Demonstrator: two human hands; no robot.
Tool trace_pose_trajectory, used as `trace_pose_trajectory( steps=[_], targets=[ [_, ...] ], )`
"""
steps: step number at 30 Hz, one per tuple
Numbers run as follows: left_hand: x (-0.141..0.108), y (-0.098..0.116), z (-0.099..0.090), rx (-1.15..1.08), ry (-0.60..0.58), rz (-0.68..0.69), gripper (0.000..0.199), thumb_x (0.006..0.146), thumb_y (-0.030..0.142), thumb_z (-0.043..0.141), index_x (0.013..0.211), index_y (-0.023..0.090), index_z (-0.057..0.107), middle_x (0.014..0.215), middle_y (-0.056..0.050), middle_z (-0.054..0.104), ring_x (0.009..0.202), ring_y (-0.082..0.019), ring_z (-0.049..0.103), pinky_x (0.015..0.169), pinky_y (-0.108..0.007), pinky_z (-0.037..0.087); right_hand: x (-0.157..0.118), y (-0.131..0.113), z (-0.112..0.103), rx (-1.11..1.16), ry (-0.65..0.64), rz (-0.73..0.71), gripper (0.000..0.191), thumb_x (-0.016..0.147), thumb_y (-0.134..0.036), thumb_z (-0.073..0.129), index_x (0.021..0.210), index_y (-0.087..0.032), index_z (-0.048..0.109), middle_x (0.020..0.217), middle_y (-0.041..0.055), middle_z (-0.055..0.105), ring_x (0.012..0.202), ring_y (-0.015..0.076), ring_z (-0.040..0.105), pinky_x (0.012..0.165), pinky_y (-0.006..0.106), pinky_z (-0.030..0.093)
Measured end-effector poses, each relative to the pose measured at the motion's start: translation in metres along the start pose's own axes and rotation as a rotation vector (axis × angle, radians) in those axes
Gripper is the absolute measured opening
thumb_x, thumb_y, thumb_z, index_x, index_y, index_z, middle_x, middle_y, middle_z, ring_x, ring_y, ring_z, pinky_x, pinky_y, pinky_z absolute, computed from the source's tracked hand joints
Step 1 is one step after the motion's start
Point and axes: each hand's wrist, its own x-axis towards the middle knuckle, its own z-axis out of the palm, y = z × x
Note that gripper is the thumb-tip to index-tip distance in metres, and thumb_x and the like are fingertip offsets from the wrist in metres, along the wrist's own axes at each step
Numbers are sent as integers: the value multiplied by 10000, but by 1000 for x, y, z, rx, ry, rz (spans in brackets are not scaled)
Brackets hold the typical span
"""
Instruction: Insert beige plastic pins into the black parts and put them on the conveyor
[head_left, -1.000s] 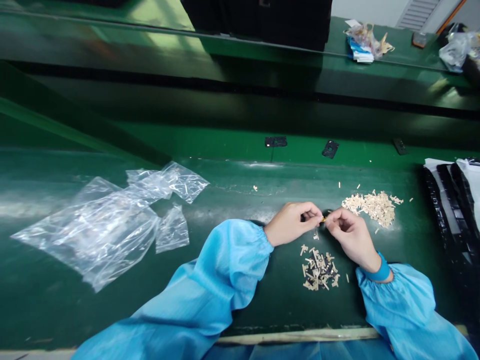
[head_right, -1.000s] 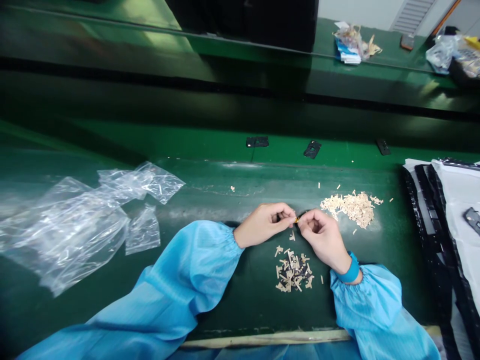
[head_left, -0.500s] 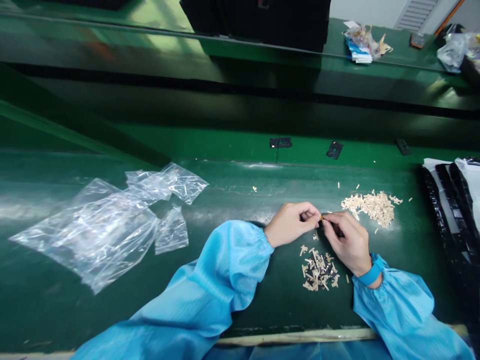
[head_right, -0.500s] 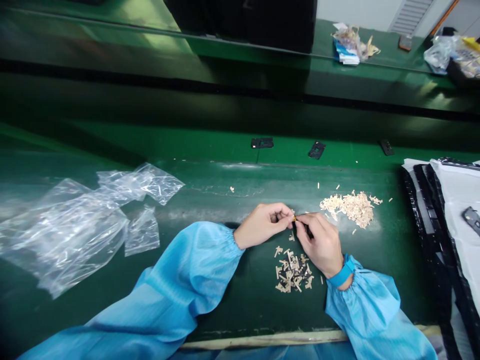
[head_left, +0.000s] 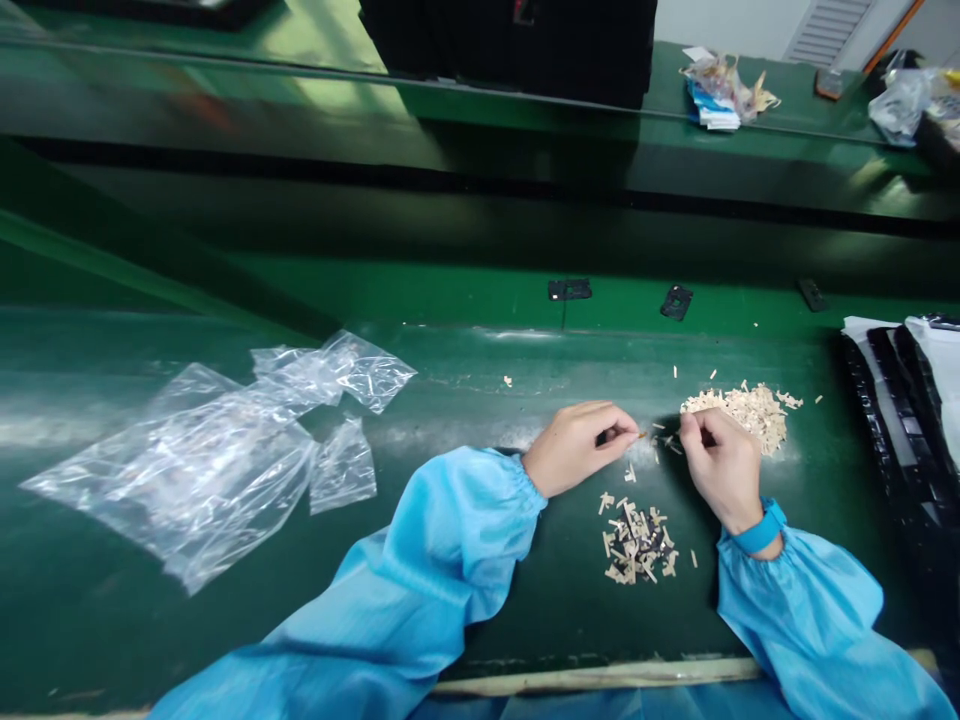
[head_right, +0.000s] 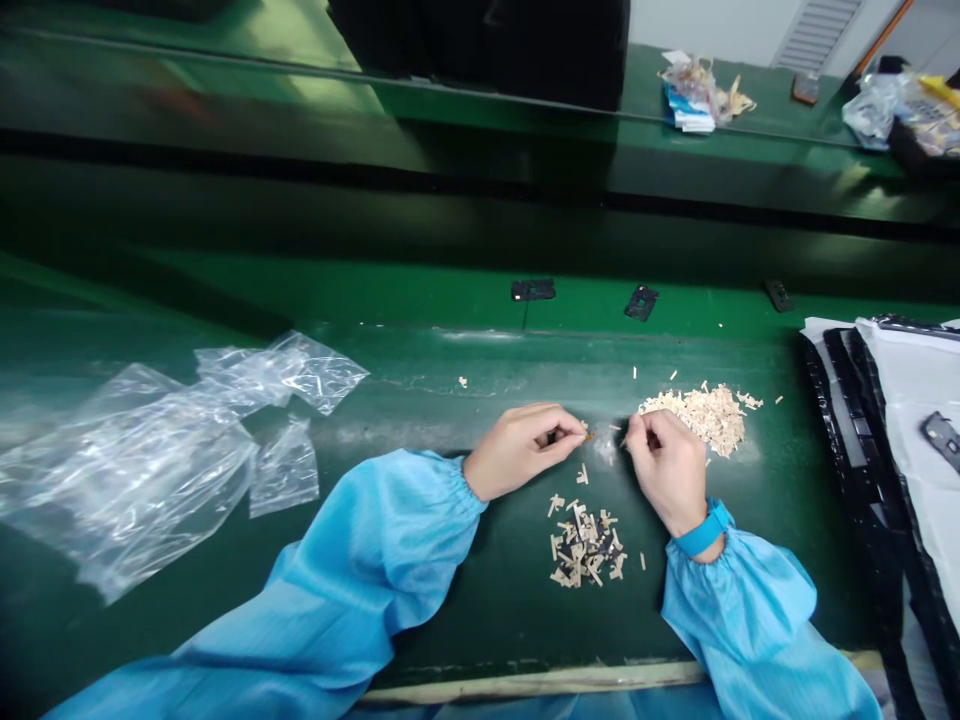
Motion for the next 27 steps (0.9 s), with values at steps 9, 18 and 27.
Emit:
trace_pose_trajectory(
  steps=[9, 18, 27],
  targets=[
    [-7, -11, -16, 367, 95, 596, 128, 955, 346, 656, 1002, 235, 699, 827, -6, 752, 771, -145, 691, 718, -246, 553, 1, -12, -5, 519, -375, 219, 222, 924, -420, 665, 877, -207, 704, 722, 12, 636, 585, 148, 508, 574, 291, 424],
    [-7, -9, -15, 346, 165, 709, 143, 924, 355, 700, 993, 230, 689, 804, -4, 743, 749, -142, 699, 694, -240, 570, 0, -22, -10, 974, -805, 485, 347, 845, -516, 749, 809, -184, 656, 678, -32, 569, 523, 81, 334, 474, 225, 236],
    [-9, -12, -14, 315, 97, 641, 168, 936, 407, 676, 989, 249, 701, 805, -1, 738, 777, -139, 703, 725, -237, 568, -6, -19, -5, 1058, -816, 523, 385, 778, -521, 805, 757, -187, 614, 608, -63, 474, 524, 85, 297, 503, 244, 221]
  ],
)
